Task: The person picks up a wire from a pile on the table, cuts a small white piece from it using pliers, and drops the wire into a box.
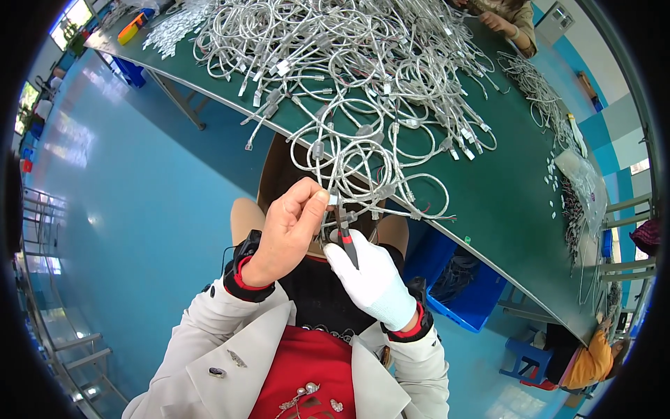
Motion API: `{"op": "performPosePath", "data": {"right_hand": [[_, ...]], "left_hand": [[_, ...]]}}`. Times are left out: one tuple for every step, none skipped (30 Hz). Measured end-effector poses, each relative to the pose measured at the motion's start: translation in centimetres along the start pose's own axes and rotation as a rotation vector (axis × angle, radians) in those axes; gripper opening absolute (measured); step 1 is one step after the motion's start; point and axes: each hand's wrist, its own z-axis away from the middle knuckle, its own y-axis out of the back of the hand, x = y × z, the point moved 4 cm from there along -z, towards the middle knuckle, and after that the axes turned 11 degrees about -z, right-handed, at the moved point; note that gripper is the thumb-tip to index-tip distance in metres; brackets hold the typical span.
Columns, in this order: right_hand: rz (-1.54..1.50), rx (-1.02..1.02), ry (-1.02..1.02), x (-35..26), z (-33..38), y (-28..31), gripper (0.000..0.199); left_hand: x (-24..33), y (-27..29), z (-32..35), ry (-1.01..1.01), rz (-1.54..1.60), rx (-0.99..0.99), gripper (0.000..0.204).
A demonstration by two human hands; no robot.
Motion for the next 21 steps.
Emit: {"op": "performPosePath", "data": {"right_hand": [[0.042, -0.017, 0.063, 0.1, 0.0, 0.0, 0.034], [0.085, -0.034, 0.126, 0.1, 0.0, 0.0, 0.034], [0.127, -0.052, 0.190, 0.2, 0.0, 0.0, 0.034], [0.127, -0.051, 0.188, 0.4, 0.0, 0.0, 0.034], [0.125, -0.049, 0.198, 0.5, 0.0, 0.0, 0.035], [0.122, -0.046, 0.208, 0.6, 0.0, 0.0, 0.035], [0.120, -0.043, 0.219, 0.7, 0.0, 0.1, 0.035], [0.120, -0.042, 0.217, 0.8, 0.0, 0.1, 0.035], [0.123, -0.041, 0.215, 0.9, 0.0, 0.1, 0.034], [0.125, -0.040, 0.213, 0.9, 0.0, 0.1, 0.033], [0.128, -0.039, 0.211, 1.0, 0.0, 0.1, 0.032], [0.126, -0.039, 0.209, 1.1, 0.0, 0.0, 0.032], [0.124, -0.022, 0.214, 1.2, -0.1, -0.1, 0.031], [0.123, -0.003, 0.219, 1.2, -0.1, -0.2, 0.029], [0.121, 0.017, 0.224, 1.2, -0.1, -0.3, 0.028], [0.119, 0.021, 0.222, 1.3, -0.1, -0.3, 0.028], [0.129, 0.028, 0.226, 1.3, -0.1, -0.4, 0.026], [0.138, 0.035, 0.231, 1.4, -0.1, -0.4, 0.025], [0.148, 0.043, 0.237, 1.4, -0.2, -0.4, 0.023], [0.145, 0.047, 0.236, 1.6, -0.2, -0.5, 0.023], [0.171, 0.049, 0.258, 1.8, -0.2, -0.6, 0.021]], "left_hand": [[0.0, -0.1, 0.0, -0.002, 0.006, -0.002, 0.020], [0.0, 0.0, 0.0, -0.001, 0.007, -0.002, 0.020], [-0.1, 0.0, -0.1, 0.011, 0.019, -0.013, 0.020], [-0.1, 0.0, 0.0, 0.025, 0.031, -0.024, 0.020], [-0.2, 0.0, 0.0, 0.038, 0.044, -0.036, 0.020], [-0.2, 0.0, 0.0, 0.040, 0.045, -0.036, 0.020], [-0.3, 0.0, 0.1, 0.043, 0.049, -0.039, 0.020], [-0.3, -0.1, 0.1, 0.046, 0.054, -0.042, 0.020], [-0.3, -0.1, 0.1, 0.050, 0.057, -0.044, 0.019], [-0.4, -0.1, 0.2, 0.052, 0.057, -0.044, 0.019], [-0.5, -0.2, 0.2, 0.051, 0.061, -0.036, 0.019], [-0.6, -0.2, 0.2, 0.050, 0.065, -0.027, 0.020], [-0.7, -0.2, 0.3, 0.049, 0.069, -0.019, 0.020], [-0.8, -0.3, 0.3, 0.050, 0.069, -0.024, 0.020], [-0.9, -0.4, 0.3, 0.054, 0.087, -0.021, 0.020], [-0.9, -0.5, 0.3, 0.059, 0.104, -0.019, 0.020], [-1.0, -0.6, 0.2, 0.063, 0.121, -0.016, 0.020], [-1.0, -0.6, 0.3, 0.065, 0.121, -0.021, 0.020], [-1.0, -0.7, 0.4, 0.081, 0.135, -0.022, 0.021], [-1.0, -0.7, 0.4, 0.097, 0.148, -0.024, 0.021], [-1.1, -0.8, 0.4, 0.114, 0.162, -0.026, 0.021]]}}
